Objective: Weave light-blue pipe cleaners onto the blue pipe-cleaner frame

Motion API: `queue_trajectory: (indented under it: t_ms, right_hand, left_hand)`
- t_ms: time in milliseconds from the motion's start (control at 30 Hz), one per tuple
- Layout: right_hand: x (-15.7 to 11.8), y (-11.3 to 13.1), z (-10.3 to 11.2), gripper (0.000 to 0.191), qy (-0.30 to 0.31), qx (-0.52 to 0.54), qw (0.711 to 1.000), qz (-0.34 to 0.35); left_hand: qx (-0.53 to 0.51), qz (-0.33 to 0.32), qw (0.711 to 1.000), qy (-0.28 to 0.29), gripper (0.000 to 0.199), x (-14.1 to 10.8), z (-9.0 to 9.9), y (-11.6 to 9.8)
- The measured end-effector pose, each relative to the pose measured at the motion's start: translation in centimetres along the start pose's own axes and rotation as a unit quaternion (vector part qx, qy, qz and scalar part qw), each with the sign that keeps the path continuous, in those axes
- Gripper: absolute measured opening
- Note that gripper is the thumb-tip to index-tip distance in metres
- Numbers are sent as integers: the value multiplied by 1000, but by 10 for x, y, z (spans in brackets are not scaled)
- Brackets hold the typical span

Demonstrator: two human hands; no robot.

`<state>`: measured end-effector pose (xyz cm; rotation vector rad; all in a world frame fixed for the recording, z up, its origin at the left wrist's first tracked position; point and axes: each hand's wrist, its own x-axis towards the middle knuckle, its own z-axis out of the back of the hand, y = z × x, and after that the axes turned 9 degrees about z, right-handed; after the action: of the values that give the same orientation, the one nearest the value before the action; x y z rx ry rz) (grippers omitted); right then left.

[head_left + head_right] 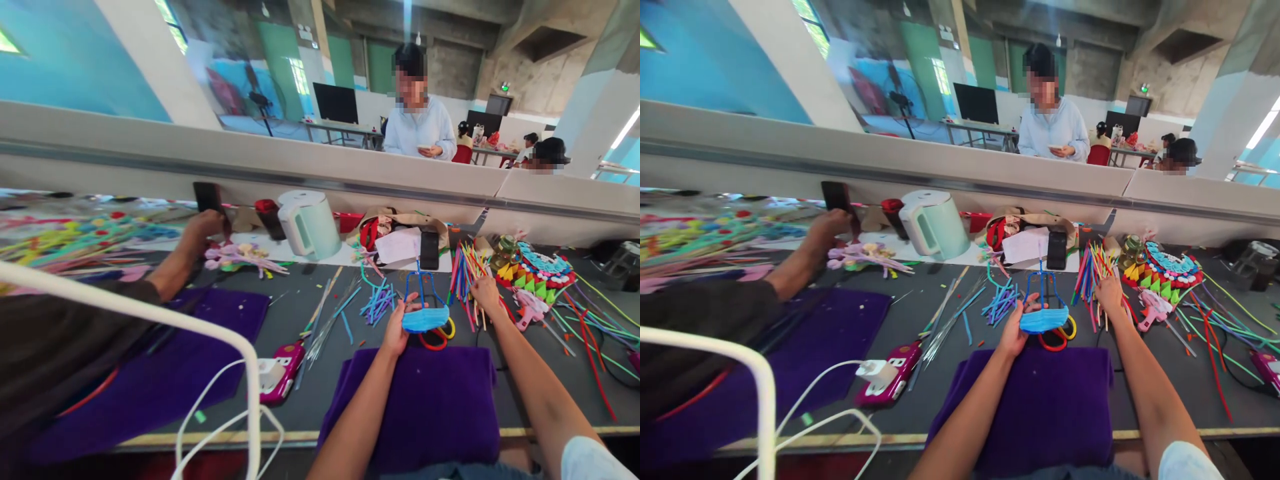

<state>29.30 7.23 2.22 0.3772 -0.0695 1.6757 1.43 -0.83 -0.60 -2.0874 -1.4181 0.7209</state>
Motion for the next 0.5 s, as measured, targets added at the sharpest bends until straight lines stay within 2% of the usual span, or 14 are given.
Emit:
queue_trajectory:
  t_ms: [200, 300, 333, 367, 400, 433, 467, 500]
  right_hand:
    - [-11, -15, 28, 31, -62, 151, 983, -79]
    - [-26, -19, 46, 35, -83, 241, 963, -87]
    - [-34, -18, 52, 36, -91, 289, 948, -93]
    - [-43, -16, 59, 32, -97, 431, 889, -119]
    - [-53, -13, 65, 28, -94, 556, 815, -132]
    - [-64, -8, 72, 26, -91, 644, 748, -133]
    - [-75, -1, 79, 25, -90, 703, 694, -127]
    - [-87, 6, 86, 26, -93, 741, 655, -115]
  left_hand:
    - [15, -11, 1000, -6, 58, -3, -3, 0]
    - [20, -28, 999, -7, 55, -4, -4, 2]
    - [25, -36, 999, -7, 54, -5, -4, 2]
    - [32, -42, 999, -7, 53, -6, -4, 2]
    - [40, -48, 998, -5, 54, -7, -4, 2]
    - [48, -53, 997, -3, 57, -8, -5, 3]
    - [55, -59, 997, -2, 59, -8, -6, 3]
    - [60, -65, 996, 0, 60, -9, -7, 3]
